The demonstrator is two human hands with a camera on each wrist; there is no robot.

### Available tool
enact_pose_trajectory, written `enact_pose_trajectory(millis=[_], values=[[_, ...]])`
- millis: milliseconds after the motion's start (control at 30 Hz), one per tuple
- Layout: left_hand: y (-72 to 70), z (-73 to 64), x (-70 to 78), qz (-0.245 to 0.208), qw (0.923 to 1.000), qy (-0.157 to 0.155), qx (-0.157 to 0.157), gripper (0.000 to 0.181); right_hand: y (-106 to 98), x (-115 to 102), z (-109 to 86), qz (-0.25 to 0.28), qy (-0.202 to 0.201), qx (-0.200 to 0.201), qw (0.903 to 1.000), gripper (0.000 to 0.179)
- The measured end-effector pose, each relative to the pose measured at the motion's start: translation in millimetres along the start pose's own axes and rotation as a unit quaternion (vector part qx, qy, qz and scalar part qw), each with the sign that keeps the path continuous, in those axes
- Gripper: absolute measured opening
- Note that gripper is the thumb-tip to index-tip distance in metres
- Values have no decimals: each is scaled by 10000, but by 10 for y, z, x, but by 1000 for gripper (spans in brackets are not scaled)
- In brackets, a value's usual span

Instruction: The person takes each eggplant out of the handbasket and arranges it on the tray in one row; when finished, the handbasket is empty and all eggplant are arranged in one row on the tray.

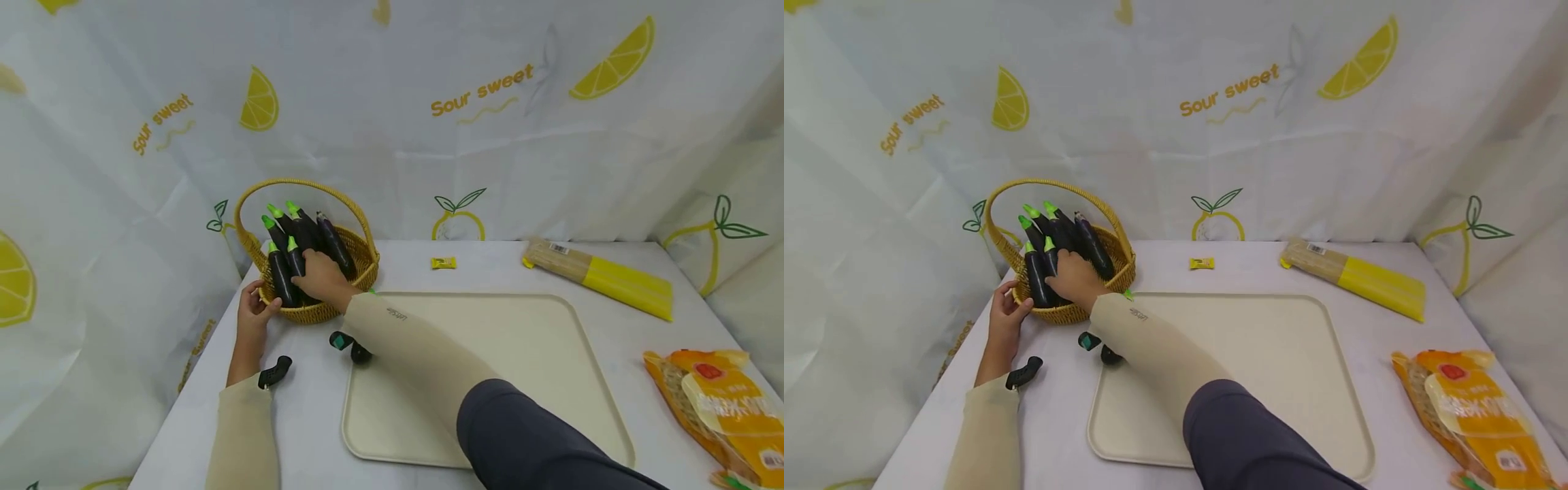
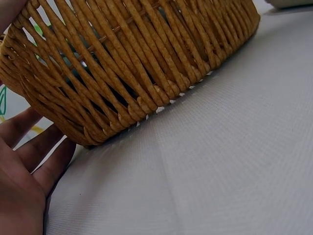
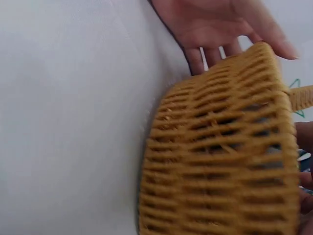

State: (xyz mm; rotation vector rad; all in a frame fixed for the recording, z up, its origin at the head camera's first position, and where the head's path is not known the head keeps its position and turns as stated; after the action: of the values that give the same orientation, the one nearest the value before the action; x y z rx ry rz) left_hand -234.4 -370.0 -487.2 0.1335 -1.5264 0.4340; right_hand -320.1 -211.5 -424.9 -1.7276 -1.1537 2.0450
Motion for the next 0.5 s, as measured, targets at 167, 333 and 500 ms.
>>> enact_pose_trajectory(millis=[167,333,500], values=[[52,-79,132,-23,10000,-45,-41,58,121,26,95,-473,534,-217,9972,73],[51,-80,130,-5,10000,-1,-15,58,126,45,105,-403,730,-420,9956,76],[-31,3,-31,-3,10000,-35,40,58,-9,-10,-8,265,370,-167,9988,75]])
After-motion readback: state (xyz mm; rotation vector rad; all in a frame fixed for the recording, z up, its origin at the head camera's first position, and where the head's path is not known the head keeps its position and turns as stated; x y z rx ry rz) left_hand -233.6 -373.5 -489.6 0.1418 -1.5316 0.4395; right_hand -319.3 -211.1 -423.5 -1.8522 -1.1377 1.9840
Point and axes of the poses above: each hand's wrist, its own z-axis towards the middle knuckle, its own y-axis out of the palm, x = y × z, the point moved 2 cm from there along z, towards the middle knuckle, and after that the axes turned 9 degrees about z, right-handed, at the moved point
